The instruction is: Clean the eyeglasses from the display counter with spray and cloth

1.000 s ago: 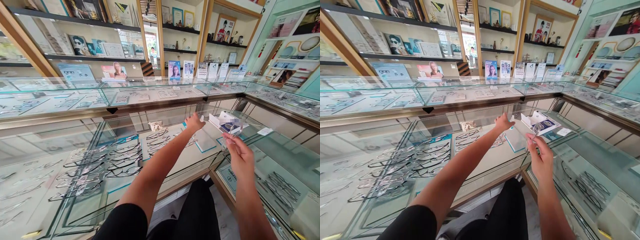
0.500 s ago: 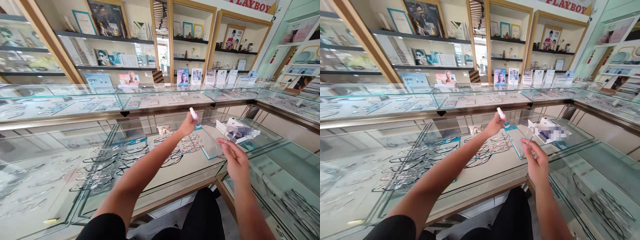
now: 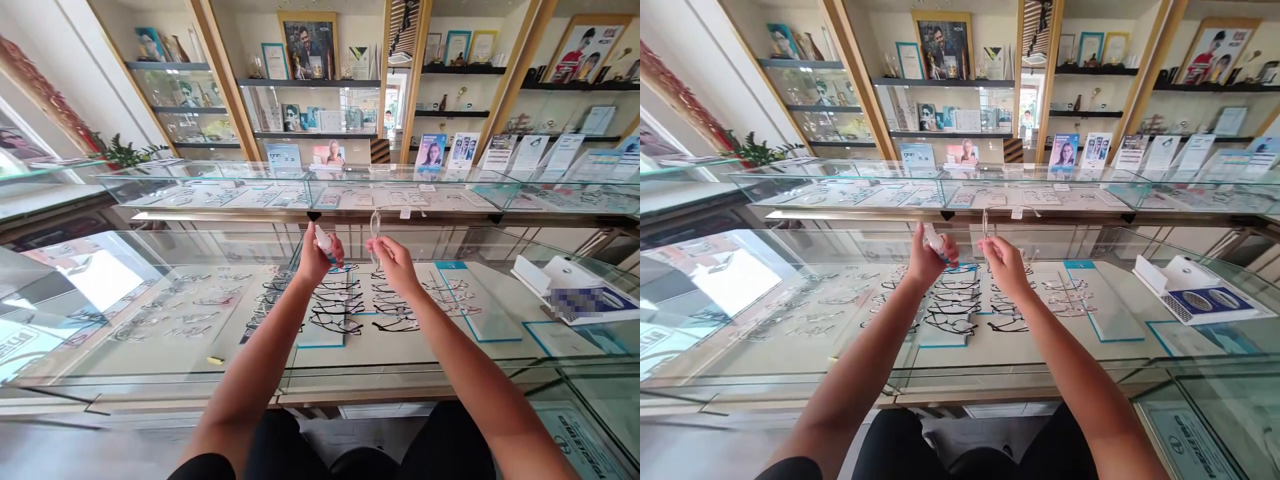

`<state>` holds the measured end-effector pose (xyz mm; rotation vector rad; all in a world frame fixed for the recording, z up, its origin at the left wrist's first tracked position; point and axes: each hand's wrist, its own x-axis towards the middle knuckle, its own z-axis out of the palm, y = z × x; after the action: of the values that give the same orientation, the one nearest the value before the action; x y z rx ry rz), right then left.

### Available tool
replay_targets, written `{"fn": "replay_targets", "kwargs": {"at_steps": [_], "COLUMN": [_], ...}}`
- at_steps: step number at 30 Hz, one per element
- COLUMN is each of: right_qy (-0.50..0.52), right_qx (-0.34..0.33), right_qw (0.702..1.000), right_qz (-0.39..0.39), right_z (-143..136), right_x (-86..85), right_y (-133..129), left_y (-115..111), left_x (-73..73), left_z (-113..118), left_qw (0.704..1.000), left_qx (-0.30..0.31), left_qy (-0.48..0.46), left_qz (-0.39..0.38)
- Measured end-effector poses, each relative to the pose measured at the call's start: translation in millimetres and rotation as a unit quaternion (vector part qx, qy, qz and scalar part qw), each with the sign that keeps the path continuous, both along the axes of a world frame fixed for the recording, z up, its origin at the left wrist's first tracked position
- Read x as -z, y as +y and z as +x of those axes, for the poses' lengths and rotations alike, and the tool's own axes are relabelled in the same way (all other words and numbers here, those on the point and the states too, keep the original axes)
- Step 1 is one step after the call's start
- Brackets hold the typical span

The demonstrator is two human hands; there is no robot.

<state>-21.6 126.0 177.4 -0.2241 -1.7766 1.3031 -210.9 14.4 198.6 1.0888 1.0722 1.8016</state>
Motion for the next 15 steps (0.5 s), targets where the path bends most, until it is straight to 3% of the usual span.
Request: {"fn": "replay_targets", "kwargs": {"at_steps": [3, 6, 12, 15], "right_qy": [-0.013, -0.029, -0.058, -0.062], "right_qx": [-0.041, -0.053, -0.096, -0.115], "right_qw": [0.998, 0.996, 0.99, 0.988], "right_qz": [-0.034, -0.064, -0.083, -0.087], "right_z": [-25.3, -25.3, -8.5, -7.5], "right_x": [11.8, 24.4, 30.6, 29.5], "right_y": [-2.8, -9.6, -19.5, -23.1], "left_y": [-4.9, -6.7, -4.9, -5.5], "left_x": [8.0, 15.5, 31.8, 35.0], "left_z": [-0.5, 1.1, 11.7, 17.0], "left_qw": [0.999, 0.996, 0.988, 0.978], "left_qx": [0.039, 0.06, -0.048, -0.069], "left_qy": [-0.011, -0.005, 0.11, 0.165], "left_qz": [-0.028, -0.065, -0.098, -0.11]}}
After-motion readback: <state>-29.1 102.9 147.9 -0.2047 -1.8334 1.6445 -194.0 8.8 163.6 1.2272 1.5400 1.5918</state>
